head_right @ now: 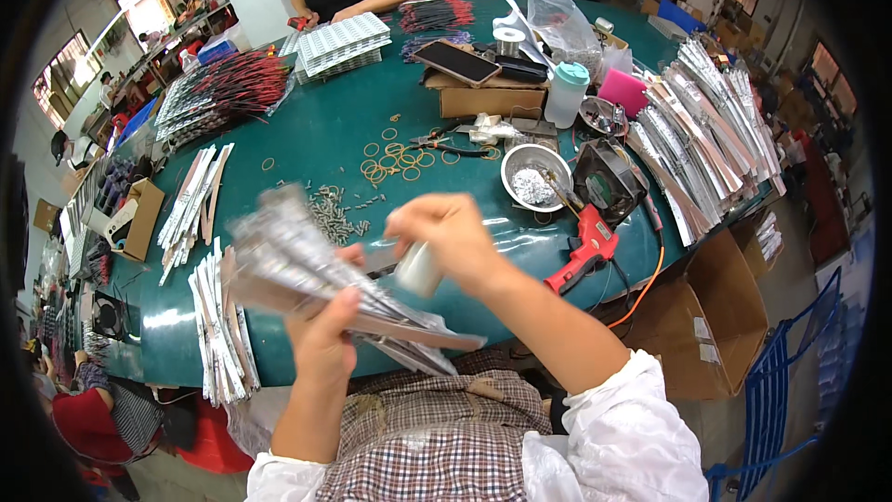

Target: The person solders LED light strips using a soldering gun, gathers the strips into a bundle, and wraps tape around the bundle.

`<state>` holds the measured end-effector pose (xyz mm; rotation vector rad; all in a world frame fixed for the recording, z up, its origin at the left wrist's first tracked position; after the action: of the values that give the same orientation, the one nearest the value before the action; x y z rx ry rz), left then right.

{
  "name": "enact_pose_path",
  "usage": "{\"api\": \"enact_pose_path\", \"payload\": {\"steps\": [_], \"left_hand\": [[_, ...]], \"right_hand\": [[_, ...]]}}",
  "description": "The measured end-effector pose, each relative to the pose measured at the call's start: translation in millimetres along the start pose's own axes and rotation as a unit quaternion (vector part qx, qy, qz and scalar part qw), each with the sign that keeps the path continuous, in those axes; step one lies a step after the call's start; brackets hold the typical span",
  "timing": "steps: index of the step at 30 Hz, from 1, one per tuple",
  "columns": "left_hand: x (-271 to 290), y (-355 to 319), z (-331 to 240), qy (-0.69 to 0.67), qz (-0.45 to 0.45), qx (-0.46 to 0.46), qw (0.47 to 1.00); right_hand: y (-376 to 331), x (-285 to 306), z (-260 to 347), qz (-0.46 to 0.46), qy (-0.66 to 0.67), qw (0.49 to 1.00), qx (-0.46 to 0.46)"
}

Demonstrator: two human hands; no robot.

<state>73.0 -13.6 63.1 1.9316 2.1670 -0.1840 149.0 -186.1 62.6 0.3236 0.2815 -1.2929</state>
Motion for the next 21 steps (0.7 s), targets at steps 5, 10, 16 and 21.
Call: {"api": "enact_pose_path", "payload": {"steps": [5, 10, 16, 21], "left_hand": [[42.3, -10.1, -46.7, -0.046, -0.023, -0.109, 0.993], [15.5, -10.1, -41.1, -0.048, 0.023, -0.059, 0.997], [15.1, 12.1, -51.0, -0.026, -0.016, -0.088, 0.996], [-3.9, 33.5, -41.2, -0.058, -0.075, -0.056, 0.994]], "right_hand": [[42.1, 84.5, 26.3, -0.181, -0.267, 0.93, 0.176], [90.5, 47.3, -5.7, -0.112, -0.588, 0.704, 0.383], [98.2, 49.7, -13.0, -0.065, -0.666, 0.716, 0.198], [15.8, -21.2, 38.9, 0.145, -0.212, 0.96, 0.111]]}}
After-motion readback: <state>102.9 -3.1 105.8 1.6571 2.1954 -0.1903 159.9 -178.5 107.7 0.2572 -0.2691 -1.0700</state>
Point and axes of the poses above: each hand's wrist, its own y-axis towards the middle knuckle, its own x-axis out of the back of the hand, z = x × y, the point moved 9 cm from there along y, towards the middle knuckle, and after that the axes turned 11 degrees about y, right-handed, at the moved point
